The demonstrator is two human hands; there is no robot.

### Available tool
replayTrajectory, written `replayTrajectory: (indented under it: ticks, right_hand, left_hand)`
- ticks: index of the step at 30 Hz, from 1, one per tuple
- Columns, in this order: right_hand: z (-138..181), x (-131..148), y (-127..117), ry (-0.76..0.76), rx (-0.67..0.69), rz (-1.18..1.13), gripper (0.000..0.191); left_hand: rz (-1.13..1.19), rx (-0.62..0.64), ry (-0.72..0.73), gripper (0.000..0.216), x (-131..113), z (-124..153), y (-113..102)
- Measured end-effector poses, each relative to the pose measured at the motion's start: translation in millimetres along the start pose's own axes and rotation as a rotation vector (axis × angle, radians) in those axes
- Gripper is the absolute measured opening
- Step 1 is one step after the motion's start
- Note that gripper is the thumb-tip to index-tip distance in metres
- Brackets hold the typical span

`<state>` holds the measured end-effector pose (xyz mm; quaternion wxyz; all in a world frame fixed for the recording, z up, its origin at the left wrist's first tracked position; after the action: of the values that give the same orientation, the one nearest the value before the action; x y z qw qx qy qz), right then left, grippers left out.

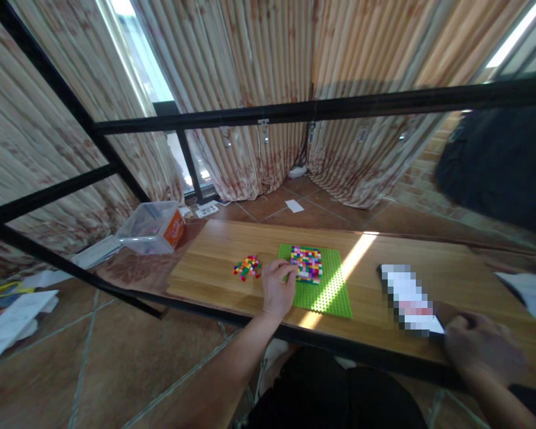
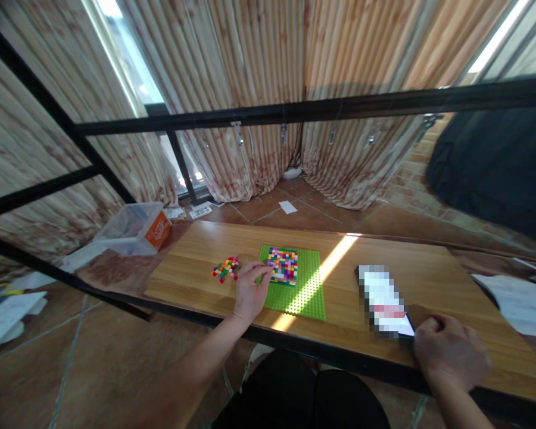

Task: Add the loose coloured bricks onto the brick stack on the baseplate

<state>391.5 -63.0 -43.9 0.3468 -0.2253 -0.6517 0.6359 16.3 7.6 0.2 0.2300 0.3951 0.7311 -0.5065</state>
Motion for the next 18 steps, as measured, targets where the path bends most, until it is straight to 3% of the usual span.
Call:
replayTrajectory:
  ticks: [9,18]
  right_hand:
    - [-4.5,-3.1,4.3,0.000,-0.002,0.026,0.058]
    - [-7.8,-4.7,4.9,0.005,0.006,0.052,0.059]
  left_hand:
    - [0.199,-0.055,-0.035,0.016,2.3,-3.1,4.6]
    - [0.592,-0.060,-0.386,0.025,12.4,-10.6,26.1]
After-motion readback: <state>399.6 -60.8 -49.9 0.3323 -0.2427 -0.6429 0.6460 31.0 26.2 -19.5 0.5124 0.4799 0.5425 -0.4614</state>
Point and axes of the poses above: each hand's wrist, its own z-axis away from the middle knuckle, its own y-axis out of the palm, x = y × z, the point moved 1 cm from there along -z, towards the middle knuckle, and after that the axes turned 10 degrees about x, right-handed, at the moved point
